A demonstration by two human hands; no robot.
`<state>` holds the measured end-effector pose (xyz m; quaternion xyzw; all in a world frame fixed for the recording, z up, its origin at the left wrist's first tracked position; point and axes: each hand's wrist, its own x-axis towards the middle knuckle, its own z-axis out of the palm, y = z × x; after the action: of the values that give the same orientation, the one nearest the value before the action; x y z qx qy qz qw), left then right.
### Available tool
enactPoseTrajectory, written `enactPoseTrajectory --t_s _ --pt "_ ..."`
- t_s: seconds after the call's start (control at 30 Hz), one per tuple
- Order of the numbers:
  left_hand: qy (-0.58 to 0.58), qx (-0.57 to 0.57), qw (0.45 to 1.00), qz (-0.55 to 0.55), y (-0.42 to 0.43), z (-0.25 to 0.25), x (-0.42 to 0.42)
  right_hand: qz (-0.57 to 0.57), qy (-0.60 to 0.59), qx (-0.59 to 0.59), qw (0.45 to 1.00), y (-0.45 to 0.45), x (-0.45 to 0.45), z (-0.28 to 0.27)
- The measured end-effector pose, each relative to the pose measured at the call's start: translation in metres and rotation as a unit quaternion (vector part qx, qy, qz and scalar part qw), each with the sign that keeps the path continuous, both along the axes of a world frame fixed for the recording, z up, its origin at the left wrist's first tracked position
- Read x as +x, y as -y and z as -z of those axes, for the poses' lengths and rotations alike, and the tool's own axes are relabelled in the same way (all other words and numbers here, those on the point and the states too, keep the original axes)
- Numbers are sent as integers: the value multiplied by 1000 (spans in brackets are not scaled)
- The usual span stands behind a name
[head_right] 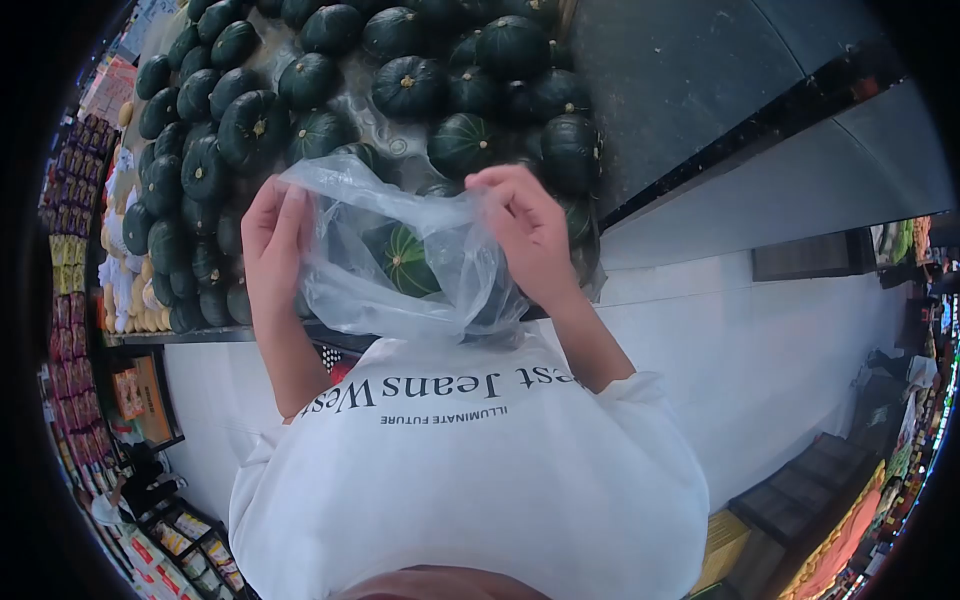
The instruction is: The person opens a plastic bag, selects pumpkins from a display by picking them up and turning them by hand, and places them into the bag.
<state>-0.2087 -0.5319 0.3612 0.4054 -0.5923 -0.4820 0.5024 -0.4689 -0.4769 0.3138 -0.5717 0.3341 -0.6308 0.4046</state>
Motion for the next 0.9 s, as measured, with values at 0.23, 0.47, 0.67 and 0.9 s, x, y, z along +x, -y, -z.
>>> enactPoseTrajectory --t_s 0.23,0.47,0.67,0.9 --pt "-403 128 903 72 -14 51 -14 -83 -109 106 985 -18 17 27" --pt "286 -182 935 102 -34 77 -55 -168 -184 160 955 -16 12 34" --pt "234 48 967 90 -22 40 -39 -2 59 130 990 -6 11 12" --pt "-310 48 949 -1 12 6 -43 72 -92 -147 982 16 18 -10"
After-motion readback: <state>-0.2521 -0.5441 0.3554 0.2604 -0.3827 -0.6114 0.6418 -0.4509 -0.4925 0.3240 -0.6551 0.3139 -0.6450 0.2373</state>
